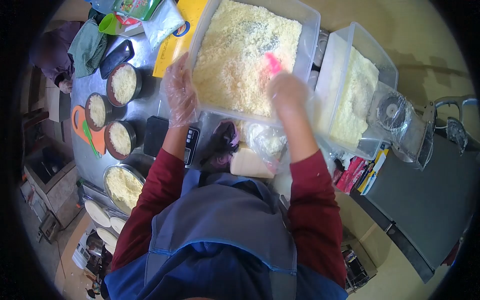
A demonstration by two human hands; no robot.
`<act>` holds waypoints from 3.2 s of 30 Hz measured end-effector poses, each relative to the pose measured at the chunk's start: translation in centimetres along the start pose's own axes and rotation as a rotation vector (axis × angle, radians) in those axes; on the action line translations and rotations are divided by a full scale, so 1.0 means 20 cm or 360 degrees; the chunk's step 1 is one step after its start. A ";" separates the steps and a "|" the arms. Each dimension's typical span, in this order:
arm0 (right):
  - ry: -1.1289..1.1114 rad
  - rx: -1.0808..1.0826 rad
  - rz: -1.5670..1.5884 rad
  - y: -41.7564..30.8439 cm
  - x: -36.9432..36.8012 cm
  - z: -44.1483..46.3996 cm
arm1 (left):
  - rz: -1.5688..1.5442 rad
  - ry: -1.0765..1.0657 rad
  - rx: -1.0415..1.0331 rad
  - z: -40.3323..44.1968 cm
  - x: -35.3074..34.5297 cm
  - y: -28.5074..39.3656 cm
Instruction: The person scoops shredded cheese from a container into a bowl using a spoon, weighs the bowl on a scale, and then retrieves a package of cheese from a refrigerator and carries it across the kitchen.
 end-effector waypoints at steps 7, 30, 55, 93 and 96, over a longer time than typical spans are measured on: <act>0.0004 -0.0065 0.0072 0.03 0.23 0.22 | -0.0053 0.0016 -0.0019 -0.01 0.00 0.01; 0.0193 0.0570 0.0493 -0.26 0.07 0.69 | -0.0050 0.0047 -0.0025 0.00 0.00 0.00; 0.0286 0.0078 -0.0566 0.12 0.22 0.61 | -0.0072 -0.0015 0.0033 0.00 0.00 0.00; 0.0407 0.0464 -0.0421 0.07 0.29 0.07 | -0.0018 -0.0004 -0.0036 -0.01 0.00 -0.01; 0.0431 0.0040 -0.0644 0.06 0.31 0.52 | 0.0025 -0.0012 0.0000 -0.01 -0.01 -0.02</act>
Point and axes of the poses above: each hand's wrist, its own z-axis towards the middle knuckle, its own x-axis out of the back of the hand, y = z × x, the point moved 1 cm from there along z, towards the middle knuckle
